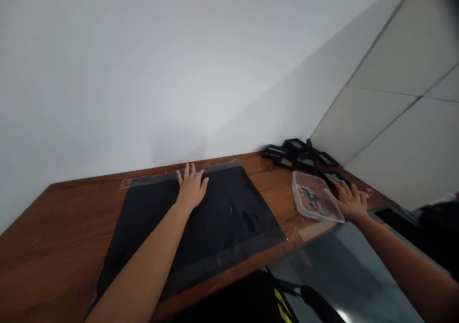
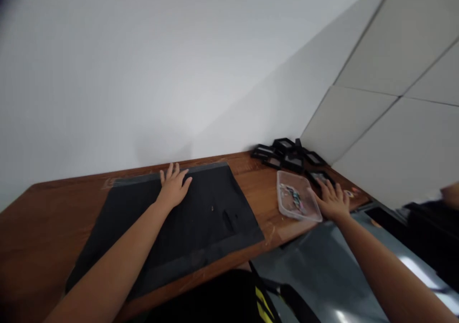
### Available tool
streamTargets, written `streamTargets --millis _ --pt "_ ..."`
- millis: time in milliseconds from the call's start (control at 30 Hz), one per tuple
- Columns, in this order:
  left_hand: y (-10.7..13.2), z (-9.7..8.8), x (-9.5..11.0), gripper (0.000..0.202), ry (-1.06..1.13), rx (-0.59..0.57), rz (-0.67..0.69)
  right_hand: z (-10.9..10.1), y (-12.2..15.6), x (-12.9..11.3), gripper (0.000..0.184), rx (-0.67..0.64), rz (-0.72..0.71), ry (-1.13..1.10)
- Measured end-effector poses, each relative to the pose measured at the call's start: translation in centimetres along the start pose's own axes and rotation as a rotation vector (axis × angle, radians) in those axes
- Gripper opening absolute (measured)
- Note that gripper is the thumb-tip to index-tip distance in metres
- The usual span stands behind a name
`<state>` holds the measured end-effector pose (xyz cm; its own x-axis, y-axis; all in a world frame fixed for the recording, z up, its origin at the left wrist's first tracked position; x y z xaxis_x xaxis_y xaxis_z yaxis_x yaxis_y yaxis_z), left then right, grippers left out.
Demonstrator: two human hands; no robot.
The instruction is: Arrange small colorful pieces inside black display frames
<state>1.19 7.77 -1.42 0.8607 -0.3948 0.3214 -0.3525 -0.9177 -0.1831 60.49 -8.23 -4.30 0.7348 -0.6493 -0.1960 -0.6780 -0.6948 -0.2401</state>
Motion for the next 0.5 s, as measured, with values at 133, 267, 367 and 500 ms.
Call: streamTargets --millis 133,267,367,500 --pt "1.1 -0.3 2.3 0.081 0.211 -0.174 0.307 -0.6 0.3 -0.6 0.083 -0.126 0.041 -0.002" --pt "1.9 0.5 3.3 0.055 0.302 -0.409 0.4 -0.3 0.2 -0.3 0.082 -0.144 0.034 0.01" --pt "2.0 1.2 3.5 0.033 0.275 -0.404 0.418 -0.2 0.2 -0.1 0.081 -0.131 0.016 0.018" --pt "1.8 2.0 3.7 0.023 0.285 -0.296 0.455 -0.3 0.6 -0.3 0.082 -0.138 0.003 0.062"
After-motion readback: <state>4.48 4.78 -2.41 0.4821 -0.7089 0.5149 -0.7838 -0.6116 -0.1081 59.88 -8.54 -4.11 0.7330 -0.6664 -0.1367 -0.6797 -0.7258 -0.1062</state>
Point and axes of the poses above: each hand's wrist, its own y-axis away from the middle knuckle, its own z-axis out of the palm, x = y × z, the point moved 2 cm from there along -y, towards the middle knuckle, and after that the axes turned 3 degrees about z, right-handed, at the moved point
